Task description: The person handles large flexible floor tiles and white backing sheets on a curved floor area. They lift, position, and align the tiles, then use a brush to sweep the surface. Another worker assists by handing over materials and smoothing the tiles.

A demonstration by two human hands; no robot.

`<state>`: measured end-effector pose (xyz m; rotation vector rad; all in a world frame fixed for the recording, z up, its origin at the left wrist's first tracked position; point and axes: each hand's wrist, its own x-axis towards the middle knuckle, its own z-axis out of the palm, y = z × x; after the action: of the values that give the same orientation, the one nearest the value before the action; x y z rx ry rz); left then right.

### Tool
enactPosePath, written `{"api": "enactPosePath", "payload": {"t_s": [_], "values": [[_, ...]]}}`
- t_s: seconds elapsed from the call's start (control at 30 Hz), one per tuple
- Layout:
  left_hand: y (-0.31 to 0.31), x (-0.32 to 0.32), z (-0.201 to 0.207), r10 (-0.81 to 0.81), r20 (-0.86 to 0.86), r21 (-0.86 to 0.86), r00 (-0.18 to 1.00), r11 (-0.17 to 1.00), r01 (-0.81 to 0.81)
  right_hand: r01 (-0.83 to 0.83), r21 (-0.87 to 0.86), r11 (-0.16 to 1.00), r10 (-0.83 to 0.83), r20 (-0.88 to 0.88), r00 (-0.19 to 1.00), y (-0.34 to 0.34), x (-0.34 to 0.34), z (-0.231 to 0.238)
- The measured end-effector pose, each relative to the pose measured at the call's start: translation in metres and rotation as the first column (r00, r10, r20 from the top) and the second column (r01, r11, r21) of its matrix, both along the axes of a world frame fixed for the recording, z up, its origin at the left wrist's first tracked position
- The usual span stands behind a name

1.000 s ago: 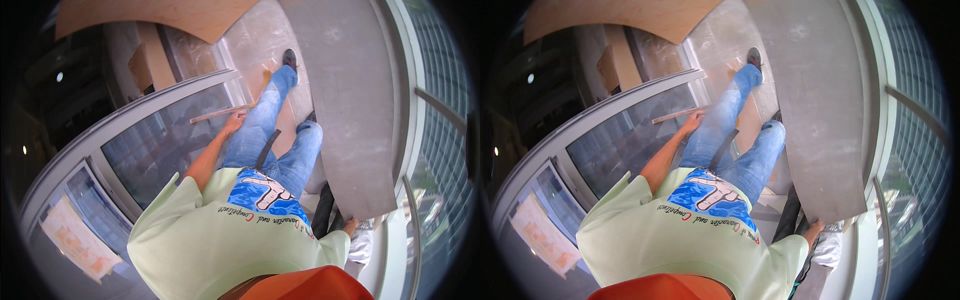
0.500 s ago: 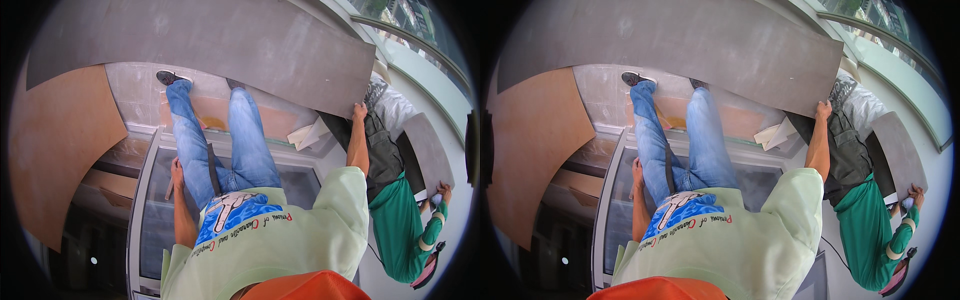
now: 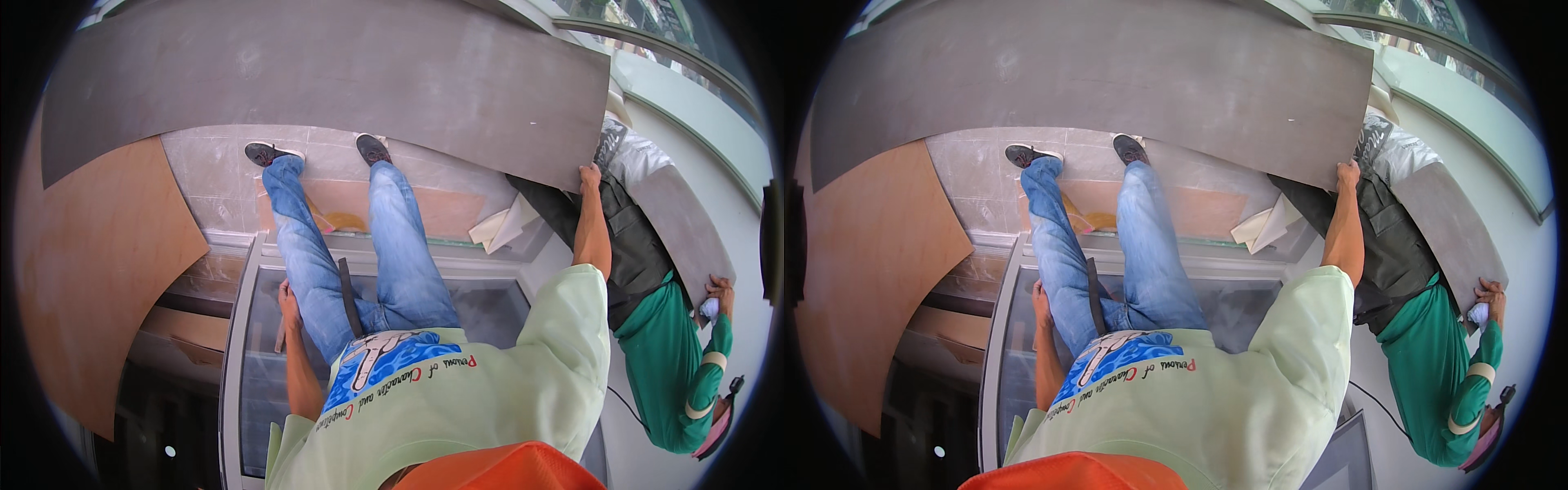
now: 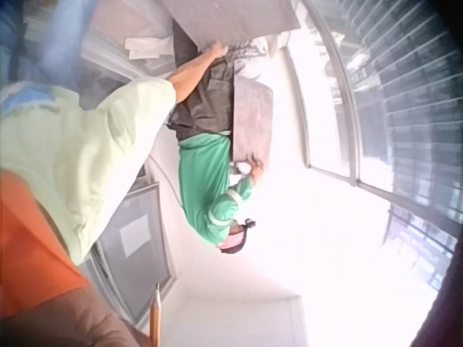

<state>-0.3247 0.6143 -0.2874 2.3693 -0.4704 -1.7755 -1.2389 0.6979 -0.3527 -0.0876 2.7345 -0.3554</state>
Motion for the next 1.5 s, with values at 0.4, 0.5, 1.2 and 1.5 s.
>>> {"api": "enactPosePath", "payload": {"t_s": [0.4, 0.5, 1.2, 1.5], "values": [[-0.006, 0.005, -0.004, 0.040, -0.016, 0.090, 0.999, 0.995, -0.039, -0.112, 0.251, 0.962, 0.141, -0.103, 0.985, -0.033, 0.064, 0.012], [-0.015, 0.004, 0.002, -0.068, 0.003, 0.072, 0.998, 0.995, 0.068, -0.056, 0.285, 0.957, 0.080, -0.072, 0.994, -0.023, 0.071, 0.018], [-0.025, -0.011, 0.020, -0.173, 0.115, -0.084, 0.978, 0.980, 0.183, -0.286, 0.063, 0.956, 0.268, 0.207, 0.941, -0.011, 0.185, 0.042], [-0.003, -0.008, 0.082, 0.152, 0.159, -0.131, 0.975, 0.983, -0.132, -0.499, -0.038, 0.866, 0.340, 0.775, 0.532, -0.098, 0.330, 0.030]]}}
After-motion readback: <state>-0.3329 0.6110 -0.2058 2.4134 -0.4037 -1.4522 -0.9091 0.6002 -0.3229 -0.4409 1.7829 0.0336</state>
